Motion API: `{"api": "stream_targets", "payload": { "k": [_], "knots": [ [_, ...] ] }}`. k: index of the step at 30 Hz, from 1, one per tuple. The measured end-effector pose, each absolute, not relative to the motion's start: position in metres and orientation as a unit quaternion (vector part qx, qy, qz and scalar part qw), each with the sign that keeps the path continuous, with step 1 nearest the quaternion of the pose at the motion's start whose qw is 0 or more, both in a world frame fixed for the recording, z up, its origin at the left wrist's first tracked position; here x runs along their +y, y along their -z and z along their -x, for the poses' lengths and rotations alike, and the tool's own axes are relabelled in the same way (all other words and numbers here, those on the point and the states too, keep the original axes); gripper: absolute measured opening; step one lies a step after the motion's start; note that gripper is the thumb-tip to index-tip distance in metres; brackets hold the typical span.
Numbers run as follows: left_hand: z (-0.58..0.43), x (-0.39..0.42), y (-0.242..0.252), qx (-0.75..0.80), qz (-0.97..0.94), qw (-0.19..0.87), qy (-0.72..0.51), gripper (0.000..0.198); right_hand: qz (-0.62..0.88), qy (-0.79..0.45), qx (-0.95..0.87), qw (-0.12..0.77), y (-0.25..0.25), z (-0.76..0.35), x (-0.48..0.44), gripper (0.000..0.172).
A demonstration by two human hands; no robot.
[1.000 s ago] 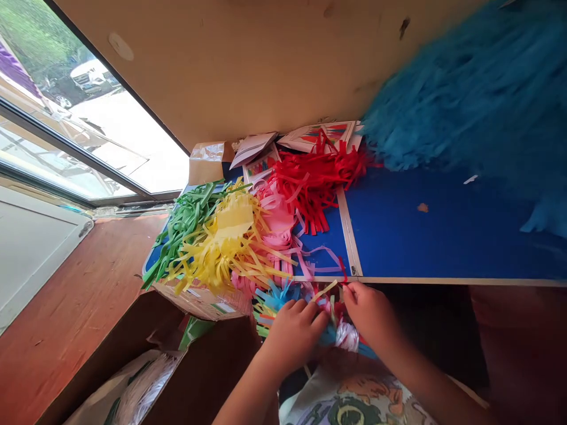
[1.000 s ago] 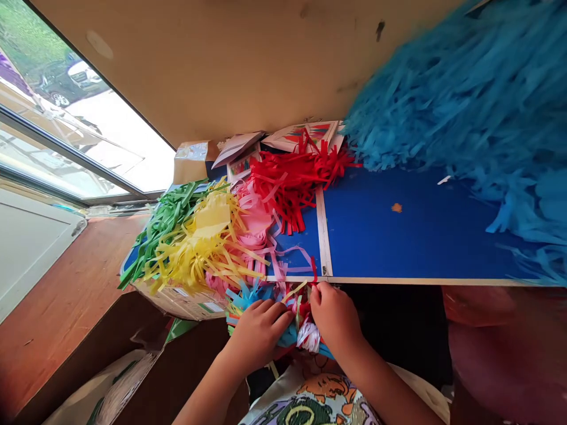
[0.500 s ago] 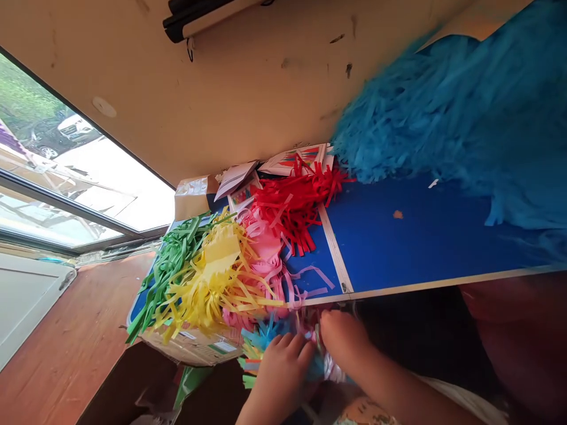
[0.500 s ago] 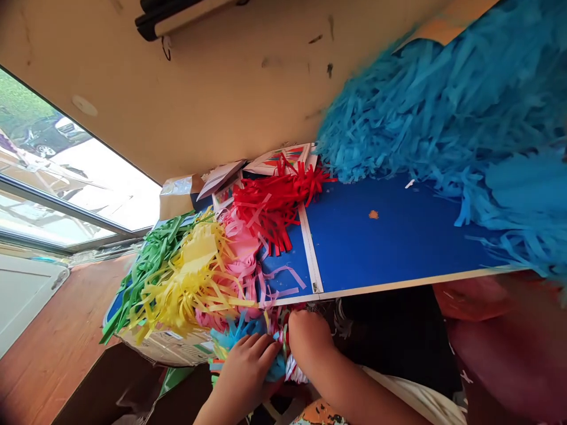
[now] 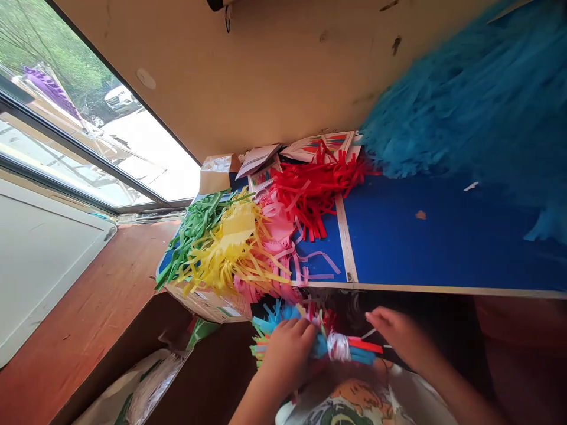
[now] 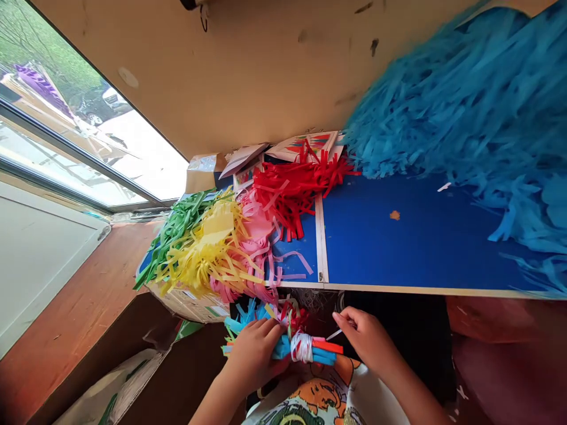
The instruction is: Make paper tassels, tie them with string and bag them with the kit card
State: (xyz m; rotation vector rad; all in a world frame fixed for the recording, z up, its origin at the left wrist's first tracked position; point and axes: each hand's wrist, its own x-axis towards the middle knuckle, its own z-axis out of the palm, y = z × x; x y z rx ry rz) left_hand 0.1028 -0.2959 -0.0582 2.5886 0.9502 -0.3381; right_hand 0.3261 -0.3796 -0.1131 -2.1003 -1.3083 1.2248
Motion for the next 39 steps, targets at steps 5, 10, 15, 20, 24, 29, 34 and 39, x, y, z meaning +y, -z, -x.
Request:
{"api": "stream_targets", "payload": {
  "k": [5,10,15,20,24,29,34,39],
  "knots": [
    [-0.124,-0.297,0.047,0.411,-0.851,0.326,0.024,0.025,0.705,-0.465,-0.429,0.321,0.124,-0.337,-0.407,0.04],
    [-0.145,-0.305,0.045,0.434,-0.677,0.582,-0.121,0.025,0.669,-0.508,-0.304,0.45,0.131,-0.3,-0.411,0.047],
    [-0.153,-0.306,0.047,0.412,-0.541,0.702,-0.214,0.044,0.698,-0.415,-0.391,0.433,0.124,-0.295,-0.418,0.046],
    [-0.142,-0.302,0.039,0.311,-0.537,0.76,-0.194,0.061,0.703,-0.379,-0.472,0.374,0.107,-0.318,-0.429,0.039],
    [-0.136,-0.297,0.026,0.197,-0.757,0.619,-0.072,0.047,0.706,-0.363,-0.547,0.265,0.083,-0.351,-0.419,0.039],
    [-0.165,-0.301,0.024,0.14,-0.929,0.338,0.056,0.036,0.672,-0.388,-0.627,0.068,0.066,-0.367,-0.365,0.021],
    [-0.201,-0.318,0.044,0.223,-0.936,0.231,0.145,0.029,0.668,-0.409,-0.621,0.026,0.05,-0.343,-0.328,0.018],
    [-0.192,-0.314,0.049,0.337,-0.909,0.216,0.115,0.029,0.691,-0.369,-0.619,0.06,0.026,-0.315,-0.353,0.025]
  ]
}}
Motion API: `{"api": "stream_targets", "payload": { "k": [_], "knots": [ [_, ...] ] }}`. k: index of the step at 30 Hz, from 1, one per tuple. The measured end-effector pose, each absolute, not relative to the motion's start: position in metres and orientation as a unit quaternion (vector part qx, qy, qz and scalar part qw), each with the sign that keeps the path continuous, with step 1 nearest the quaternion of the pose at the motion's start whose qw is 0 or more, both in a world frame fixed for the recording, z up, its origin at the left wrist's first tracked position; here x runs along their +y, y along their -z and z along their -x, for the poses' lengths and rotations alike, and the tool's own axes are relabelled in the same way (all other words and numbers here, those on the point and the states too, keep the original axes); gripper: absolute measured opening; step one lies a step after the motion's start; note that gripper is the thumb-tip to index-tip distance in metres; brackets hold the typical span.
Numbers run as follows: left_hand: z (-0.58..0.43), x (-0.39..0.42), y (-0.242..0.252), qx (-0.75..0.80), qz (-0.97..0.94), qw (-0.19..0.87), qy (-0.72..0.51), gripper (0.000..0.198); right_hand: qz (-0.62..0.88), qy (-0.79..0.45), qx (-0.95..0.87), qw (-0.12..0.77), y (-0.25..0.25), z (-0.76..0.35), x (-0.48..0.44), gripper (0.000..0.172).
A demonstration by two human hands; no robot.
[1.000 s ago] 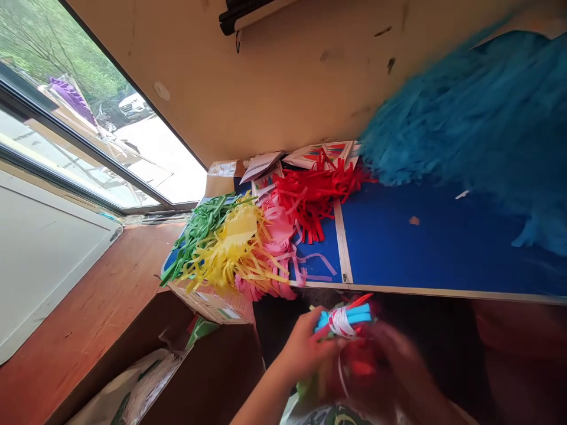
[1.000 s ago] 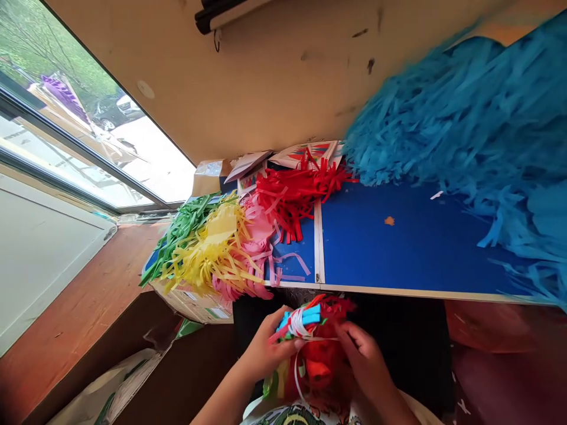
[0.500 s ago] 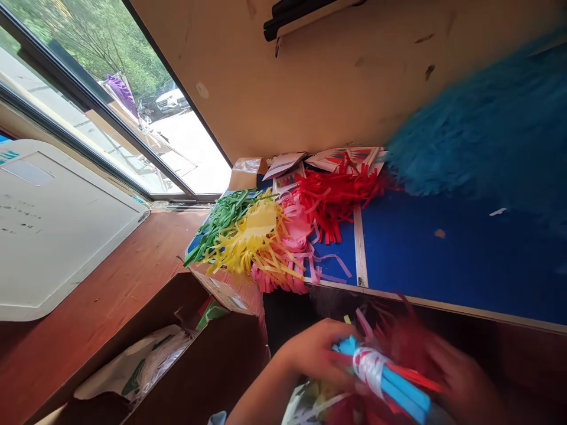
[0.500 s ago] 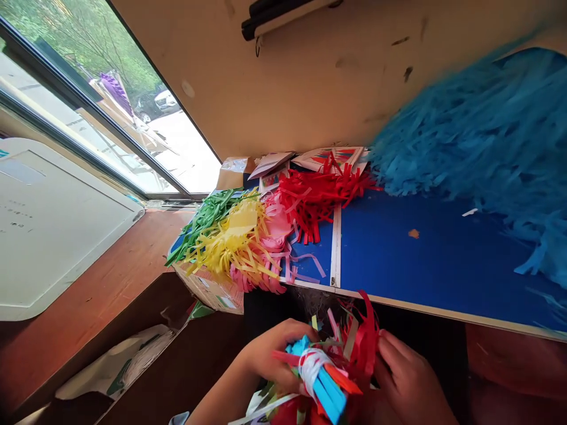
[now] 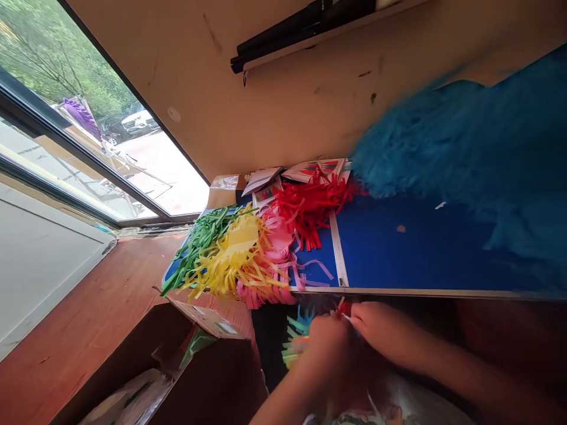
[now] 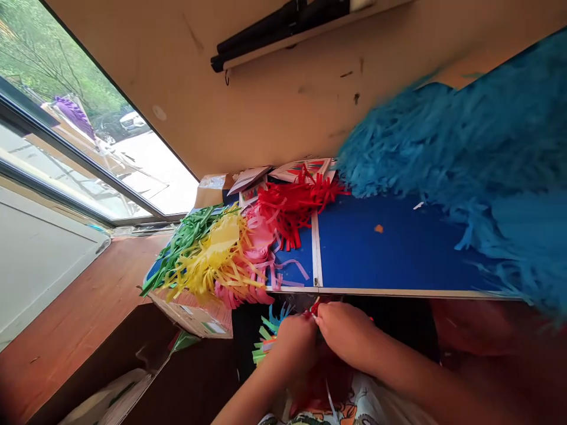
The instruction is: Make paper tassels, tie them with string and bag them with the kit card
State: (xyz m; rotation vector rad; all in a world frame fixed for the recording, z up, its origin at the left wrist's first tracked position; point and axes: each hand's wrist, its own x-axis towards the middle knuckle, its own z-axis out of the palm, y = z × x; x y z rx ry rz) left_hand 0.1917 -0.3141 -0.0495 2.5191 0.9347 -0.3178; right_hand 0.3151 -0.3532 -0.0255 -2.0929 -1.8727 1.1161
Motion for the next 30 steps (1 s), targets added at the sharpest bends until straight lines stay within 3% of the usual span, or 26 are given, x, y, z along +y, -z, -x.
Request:
{"api": "stream_targets", "payload": {
  "k": [3,5,8,12,16,22,30],
  "knots": [
    [-0.176,-0.306,0.047,0.383,-0.892,0.23,0.074,0.034,0.693,-0.377,-0.604,0.117,0.039,-0.299,-0.382,0.028],
    [-0.167,-0.304,0.046,0.412,-0.873,0.259,0.039,0.035,0.689,-0.402,-0.566,0.207,0.059,-0.292,-0.398,0.032],
    [-0.16,-0.305,0.046,0.444,-0.821,0.357,-0.031,0.032,0.704,-0.408,-0.484,0.321,0.088,-0.292,-0.411,0.038],
    [-0.156,-0.306,0.048,0.431,-0.743,0.5,-0.111,0.028,0.707,-0.409,-0.443,0.368,0.101,-0.306,-0.412,0.041],
    [-0.156,-0.307,0.052,0.443,-0.737,0.503,-0.084,0.031,0.701,-0.405,-0.509,0.293,0.089,-0.326,-0.397,0.042],
    [-0.16,-0.309,0.051,0.391,-0.818,0.417,-0.063,0.027,0.663,-0.359,-0.643,0.137,0.048,-0.349,-0.357,0.009],
    [-0.168,-0.312,0.035,0.285,-0.938,0.197,0.026,0.047,0.579,-0.347,-0.736,-0.043,-0.006,-0.354,-0.311,0.014]
  ]
}}
